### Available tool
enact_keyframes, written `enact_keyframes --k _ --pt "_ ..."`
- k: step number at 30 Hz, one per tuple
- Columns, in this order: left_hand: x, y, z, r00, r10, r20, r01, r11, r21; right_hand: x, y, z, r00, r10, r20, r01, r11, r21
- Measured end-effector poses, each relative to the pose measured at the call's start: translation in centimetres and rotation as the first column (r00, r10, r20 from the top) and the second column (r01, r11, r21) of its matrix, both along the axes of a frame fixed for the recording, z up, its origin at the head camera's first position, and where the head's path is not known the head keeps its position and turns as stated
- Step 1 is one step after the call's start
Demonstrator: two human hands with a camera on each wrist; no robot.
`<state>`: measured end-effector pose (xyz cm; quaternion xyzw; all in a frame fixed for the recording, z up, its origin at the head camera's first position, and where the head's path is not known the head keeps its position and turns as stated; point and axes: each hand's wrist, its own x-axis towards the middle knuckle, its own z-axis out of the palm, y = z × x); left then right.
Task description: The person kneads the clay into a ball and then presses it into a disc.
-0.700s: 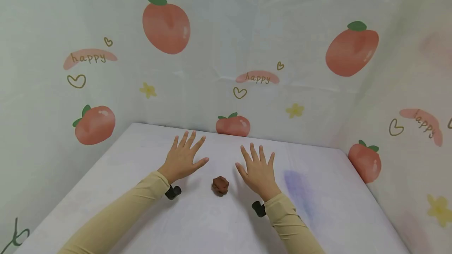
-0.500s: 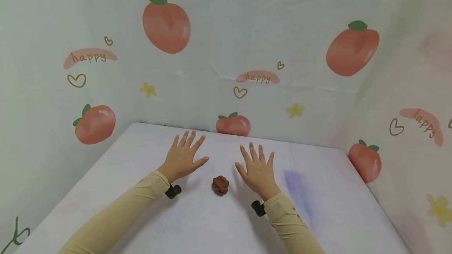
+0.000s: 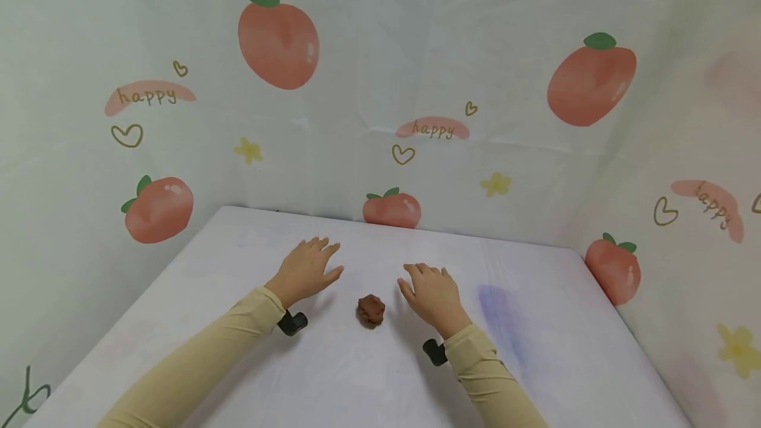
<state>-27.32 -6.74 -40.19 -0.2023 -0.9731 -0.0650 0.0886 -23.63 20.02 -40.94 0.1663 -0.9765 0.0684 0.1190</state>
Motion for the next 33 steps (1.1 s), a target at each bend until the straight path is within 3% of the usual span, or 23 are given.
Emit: enact_keyframes --k 7,20,28,33 --pt "0.3 0.2 0.1 0.986 0.036 0.166 -0.05 0.995 0.084 0.1 -0.1 -0.4 1.0 -0.006 -0.018 0.006 1.0 0.006" --pt "0.1 0.1 -0.1 0.979 0.025 0.204 -0.057 0.986 0.154 0.2 -0.3 -0.3 1.0 0.019 -0.001 -0.019 0.997 -0.072" --pt "-0.1 -0.2 -0.1 0.968 -0.019 0.249 -0.054 0.957 0.285 0.2 -0.8 -0.1 0.994 0.05 0.099 -0.029 0.98 -0.199" --pt "-0.1 -0.3 -0.1 0.955 -0.07 0.288 -0.051 0.919 0.391 0.2 -1.3 -0.7 0.969 0.105 0.225 -0.016 0.93 -0.366"
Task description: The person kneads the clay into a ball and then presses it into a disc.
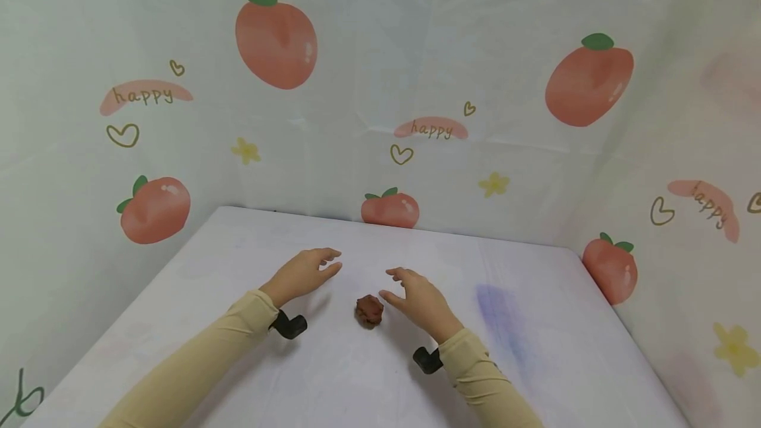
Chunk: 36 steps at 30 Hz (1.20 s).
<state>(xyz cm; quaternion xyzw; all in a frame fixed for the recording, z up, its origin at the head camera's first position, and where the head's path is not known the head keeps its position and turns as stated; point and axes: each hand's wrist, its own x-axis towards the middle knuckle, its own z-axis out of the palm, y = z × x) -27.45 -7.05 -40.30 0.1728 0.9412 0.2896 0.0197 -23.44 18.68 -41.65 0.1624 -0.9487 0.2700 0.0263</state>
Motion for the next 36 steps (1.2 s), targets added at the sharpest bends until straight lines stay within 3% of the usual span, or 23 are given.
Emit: enact_keyframes --k 7,12,20,36 --pt "0.1 0.1 -0.2 0.999 -0.025 0.04 0.017 0.982 0.19 0.1 -0.7 -1.4 0.985 0.106 0.137 -0.075 0.974 -0.216" --pt "0.2 0.2 -0.2 0.996 -0.064 0.062 0.042 0.952 0.302 0.1 -1.4 -2.2 0.969 0.155 0.191 -0.101 0.958 -0.269" --pt "0.4 0.4 -0.2 0.992 -0.117 0.051 0.091 0.928 0.361 0.1 -2.0 -3.2 0.969 0.152 0.196 -0.101 0.963 -0.249" --pt "0.5 0.5 -0.2 0.992 -0.114 0.046 0.087 0.913 0.398 0.2 -2.5 -3.3 0.976 0.18 0.125 -0.159 0.974 -0.161"
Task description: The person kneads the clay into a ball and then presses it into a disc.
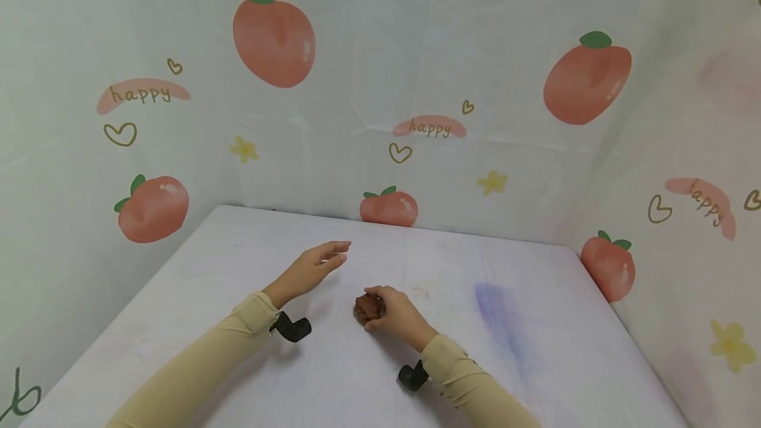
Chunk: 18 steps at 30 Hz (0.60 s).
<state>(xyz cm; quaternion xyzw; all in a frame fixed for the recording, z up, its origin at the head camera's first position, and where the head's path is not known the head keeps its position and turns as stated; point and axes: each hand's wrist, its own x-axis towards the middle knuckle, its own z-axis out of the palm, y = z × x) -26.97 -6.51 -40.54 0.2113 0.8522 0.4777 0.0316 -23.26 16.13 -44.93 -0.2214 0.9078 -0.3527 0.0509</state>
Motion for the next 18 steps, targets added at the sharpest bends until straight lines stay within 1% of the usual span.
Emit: enact_keyframes --k 4,10,13,18 --pt "0.0 0.0 0.0 1.0 0.001 -0.003 -0.001 1.0 -0.001 -0.1 -0.1 0.1 1.0 0.002 0.016 -0.003 1.0 0.015" --pt "0.1 -0.1 0.1 1.0 -0.001 0.004 0.001 1.0 -0.006 -0.4 0.0 0.1 1.0 -0.003 -0.005 0.003 1.0 0.029" --pt "0.1 0.0 0.0 1.0 0.003 0.004 -0.003 1.0 -0.008 -0.3 0.3 0.4 1.0 -0.005 -0.013 0.005 1.0 -0.01" --pt "0.0 0.0 -0.2 1.0 0.007 0.002 -0.007 1.0 0.008 0.1 0.9 1.5 0.997 0.023 -0.072 -0.03 0.995 -0.094"
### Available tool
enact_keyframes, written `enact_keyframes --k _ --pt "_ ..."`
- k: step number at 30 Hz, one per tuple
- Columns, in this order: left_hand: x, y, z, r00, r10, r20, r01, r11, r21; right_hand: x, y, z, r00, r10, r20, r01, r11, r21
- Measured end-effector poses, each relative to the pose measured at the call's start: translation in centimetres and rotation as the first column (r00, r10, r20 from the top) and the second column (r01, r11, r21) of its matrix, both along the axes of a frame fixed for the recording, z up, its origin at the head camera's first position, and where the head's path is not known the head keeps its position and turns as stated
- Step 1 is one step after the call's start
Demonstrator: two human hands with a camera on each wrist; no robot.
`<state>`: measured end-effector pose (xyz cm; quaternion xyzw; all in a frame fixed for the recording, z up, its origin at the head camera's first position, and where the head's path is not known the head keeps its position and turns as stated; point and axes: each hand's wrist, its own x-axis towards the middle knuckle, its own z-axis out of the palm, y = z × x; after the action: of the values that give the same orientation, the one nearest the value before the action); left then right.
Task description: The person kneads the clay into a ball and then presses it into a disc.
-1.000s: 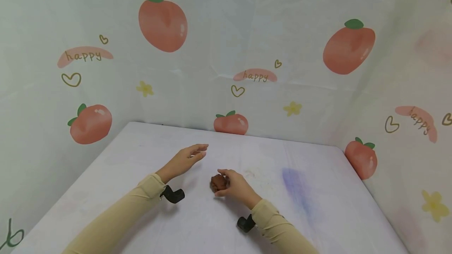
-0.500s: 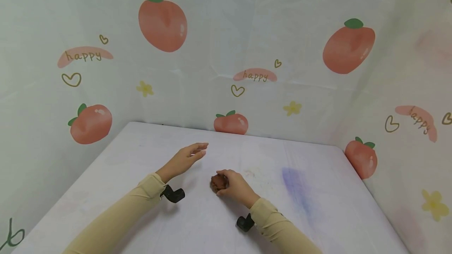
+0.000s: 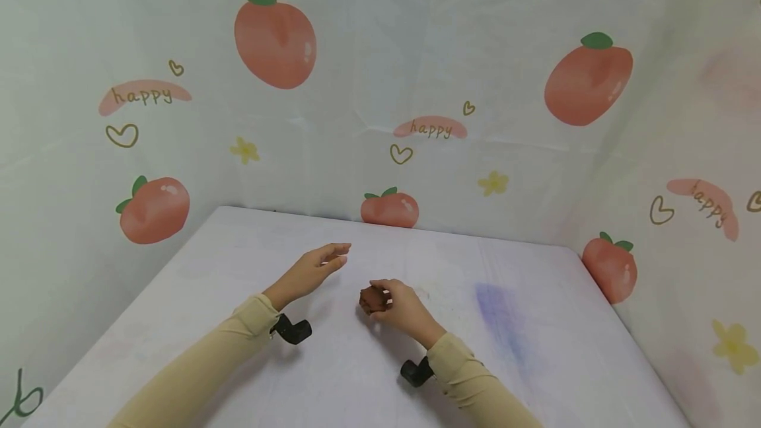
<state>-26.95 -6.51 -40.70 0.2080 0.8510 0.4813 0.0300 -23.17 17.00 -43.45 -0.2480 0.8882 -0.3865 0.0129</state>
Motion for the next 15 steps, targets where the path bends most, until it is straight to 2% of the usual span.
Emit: enact_keyframes --k 6,12,15 --pt "0.2 0.3 0.1 1.0 -0.007 0.007 0.007 0.998 0.06 0.3 0.2 2.0 0.998 -0.027 0.053 0.032 0.994 -0.1" --pt "0.9 1.8 0.6 1.0 -0.023 0.002 0.023 0.992 0.126 0.7 -0.1 3.9 0.997 -0.072 0.04 0.077 0.984 -0.158" --pt "1.5 2.7 0.9 1.0 -0.026 0.01 0.023 0.98 0.196 1.0 -0.5 4.7 0.996 -0.085 0.03 0.089 0.977 -0.196"
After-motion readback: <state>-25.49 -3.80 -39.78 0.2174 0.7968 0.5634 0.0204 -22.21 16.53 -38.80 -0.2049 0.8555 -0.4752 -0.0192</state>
